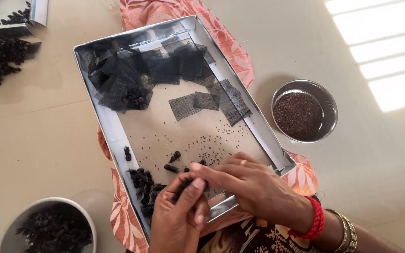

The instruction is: Filling small mesh squares with seeds and folding them into bundles.

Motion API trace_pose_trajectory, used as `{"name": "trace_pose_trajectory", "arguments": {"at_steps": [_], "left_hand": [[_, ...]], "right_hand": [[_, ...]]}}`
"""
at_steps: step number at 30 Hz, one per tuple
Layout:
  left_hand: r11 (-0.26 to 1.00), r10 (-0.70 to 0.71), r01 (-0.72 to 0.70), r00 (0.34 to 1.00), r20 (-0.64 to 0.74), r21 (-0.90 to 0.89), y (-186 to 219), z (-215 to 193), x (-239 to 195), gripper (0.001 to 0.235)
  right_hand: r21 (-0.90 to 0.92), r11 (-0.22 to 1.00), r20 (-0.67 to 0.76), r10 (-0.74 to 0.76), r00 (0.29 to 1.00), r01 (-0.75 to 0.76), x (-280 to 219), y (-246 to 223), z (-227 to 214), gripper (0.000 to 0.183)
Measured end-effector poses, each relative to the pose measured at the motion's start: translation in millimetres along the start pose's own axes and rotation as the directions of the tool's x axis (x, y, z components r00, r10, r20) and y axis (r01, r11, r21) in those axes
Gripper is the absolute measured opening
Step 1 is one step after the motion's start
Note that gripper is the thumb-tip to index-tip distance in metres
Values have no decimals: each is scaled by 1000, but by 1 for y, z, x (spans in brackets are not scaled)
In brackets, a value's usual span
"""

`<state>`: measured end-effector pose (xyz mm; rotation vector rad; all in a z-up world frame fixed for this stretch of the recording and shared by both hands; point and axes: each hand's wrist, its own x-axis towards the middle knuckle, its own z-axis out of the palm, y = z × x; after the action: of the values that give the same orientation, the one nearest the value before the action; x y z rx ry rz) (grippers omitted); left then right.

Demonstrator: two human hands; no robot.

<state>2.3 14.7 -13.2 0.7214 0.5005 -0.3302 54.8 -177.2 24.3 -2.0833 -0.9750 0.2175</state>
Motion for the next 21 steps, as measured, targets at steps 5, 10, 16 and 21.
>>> {"name": "trace_pose_trajectory", "arguments": {"at_steps": [5, 10, 16, 21], "left_hand": [[990, -30, 24, 999, -44, -139, -4, 3, 1, 19], [992, -8, 10, 1000, 14, -125, -4, 1, -3, 17], [988, 84, -71, 992, 93, -134, 14, -3, -7, 14], [992, -99, 109, 985, 144, -66, 16, -4, -9, 17]], "right_hand": [[-310, 923, -123, -276, 953, 227, -11, 1, -8, 57], [40, 972, -166, -223, 961, 233, -28, 20, -23, 48], [-93, 984, -345, 114, 932, -155, -62, 43, -68, 43], [-399, 872, -292, 173, 941, -284, -80, 18, -93, 23]]}}
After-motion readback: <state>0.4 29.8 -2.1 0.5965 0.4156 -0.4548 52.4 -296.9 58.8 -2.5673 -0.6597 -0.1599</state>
